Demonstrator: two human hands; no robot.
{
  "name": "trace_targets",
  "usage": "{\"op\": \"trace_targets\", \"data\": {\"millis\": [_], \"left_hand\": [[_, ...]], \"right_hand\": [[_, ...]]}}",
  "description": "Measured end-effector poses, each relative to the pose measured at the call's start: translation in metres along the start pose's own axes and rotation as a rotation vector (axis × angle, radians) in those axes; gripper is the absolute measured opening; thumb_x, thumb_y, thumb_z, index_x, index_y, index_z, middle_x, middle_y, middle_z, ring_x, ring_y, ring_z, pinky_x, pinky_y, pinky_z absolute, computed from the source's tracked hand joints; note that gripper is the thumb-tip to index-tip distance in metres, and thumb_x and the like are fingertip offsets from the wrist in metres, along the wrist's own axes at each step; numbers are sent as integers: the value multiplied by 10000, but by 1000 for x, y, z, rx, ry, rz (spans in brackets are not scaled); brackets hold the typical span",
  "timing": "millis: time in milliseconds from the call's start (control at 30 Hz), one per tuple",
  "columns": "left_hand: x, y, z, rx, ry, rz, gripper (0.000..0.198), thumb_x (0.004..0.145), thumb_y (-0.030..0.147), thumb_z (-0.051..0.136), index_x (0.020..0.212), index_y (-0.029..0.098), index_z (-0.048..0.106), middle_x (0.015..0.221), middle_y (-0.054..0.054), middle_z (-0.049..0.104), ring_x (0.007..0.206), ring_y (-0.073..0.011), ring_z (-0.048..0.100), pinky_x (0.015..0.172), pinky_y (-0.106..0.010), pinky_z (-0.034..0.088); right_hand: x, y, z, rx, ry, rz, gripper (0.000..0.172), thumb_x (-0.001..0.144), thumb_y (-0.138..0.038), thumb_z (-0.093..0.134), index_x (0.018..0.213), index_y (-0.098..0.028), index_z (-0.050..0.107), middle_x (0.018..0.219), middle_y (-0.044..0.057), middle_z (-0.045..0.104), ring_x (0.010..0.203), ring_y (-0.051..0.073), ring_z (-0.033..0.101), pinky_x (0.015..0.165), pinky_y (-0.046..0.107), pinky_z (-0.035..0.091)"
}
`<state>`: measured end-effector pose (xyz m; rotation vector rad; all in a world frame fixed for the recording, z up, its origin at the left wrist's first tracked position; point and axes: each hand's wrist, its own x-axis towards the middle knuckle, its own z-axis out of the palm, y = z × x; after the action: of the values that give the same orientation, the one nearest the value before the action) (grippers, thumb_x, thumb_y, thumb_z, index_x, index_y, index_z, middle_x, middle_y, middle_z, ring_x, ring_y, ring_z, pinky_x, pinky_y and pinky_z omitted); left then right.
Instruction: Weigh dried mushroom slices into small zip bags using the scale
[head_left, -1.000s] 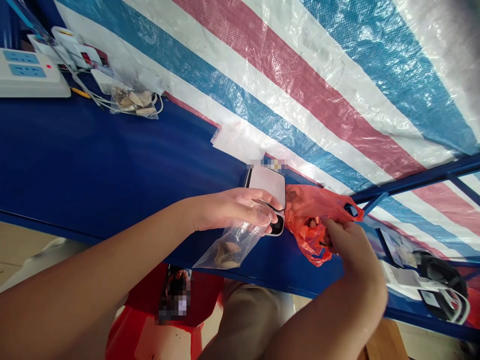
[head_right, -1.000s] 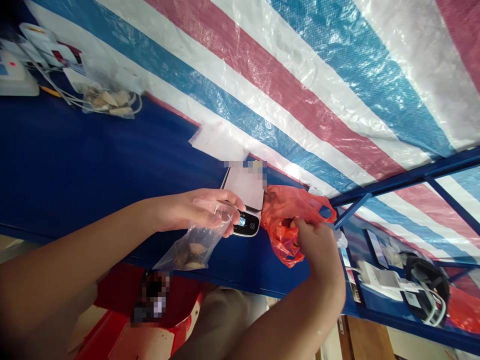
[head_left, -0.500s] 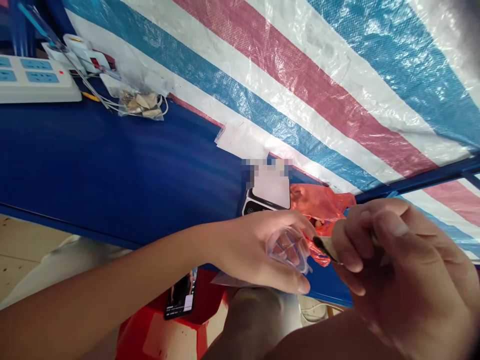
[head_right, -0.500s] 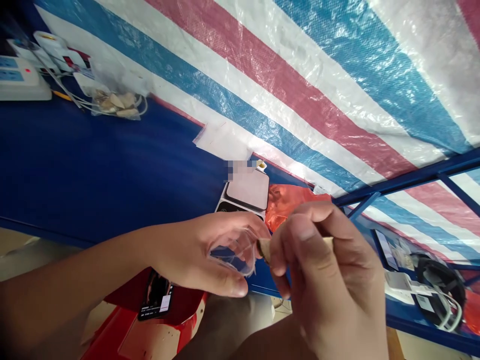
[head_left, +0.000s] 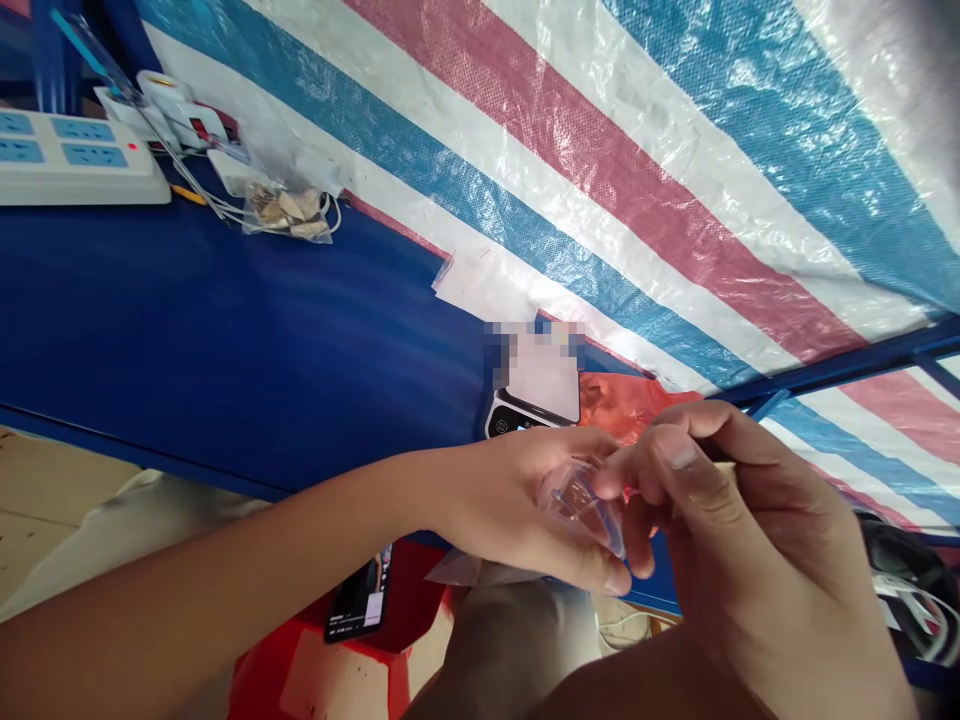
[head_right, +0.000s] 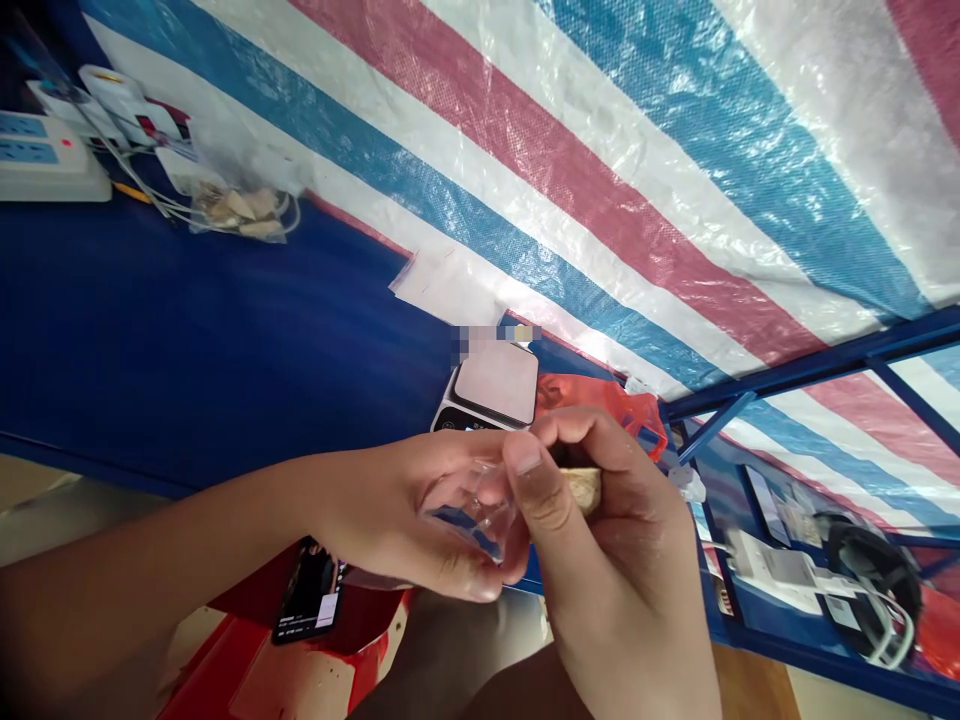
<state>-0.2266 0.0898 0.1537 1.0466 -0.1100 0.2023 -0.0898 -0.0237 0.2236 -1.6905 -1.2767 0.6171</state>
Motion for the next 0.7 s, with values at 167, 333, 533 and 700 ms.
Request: {"op": "trace_targets", "data": {"millis": [167,333,533,700], "left_hand": [[3,-5,-14,-64,17,-37,362,779,159,826,1073,221,624,952,1,631,966,-163,661,968,-379,528],[7,-9,-22,-48,-73,8,256,816,207,808,1018,209,651,957,-12,647,943,-153,653,962,-354,528],[9,-17,-29,-48,-81,-39,265,798,230,850,983,199,663,960,-6,623,945,-146,633,960,-325,513],[9,-20,-31,-61,-130,-40,223,814,252,838,952,195,672,956,-11,634,940,-154,637,1001,-355,506]], "right_hand": [[12,-4,3,-70,5,-16,194,965,-452,744,957,-269,681,538,-54,578,434,109,555,407,184,448],[17,1,5,-69,-120,-52,120,998,-374,705,1070,-277,710,599,-47,670,466,130,637,439,193,526],[17,8,6,-166,-195,-155,147,1053,-276,616,1167,-311,700,985,-10,786,721,119,754,592,162,588],[13,6,2,-207,-337,-161,228,1075,-239,563,1243,-349,672,1073,-20,758,859,105,750,691,144,589]]}}
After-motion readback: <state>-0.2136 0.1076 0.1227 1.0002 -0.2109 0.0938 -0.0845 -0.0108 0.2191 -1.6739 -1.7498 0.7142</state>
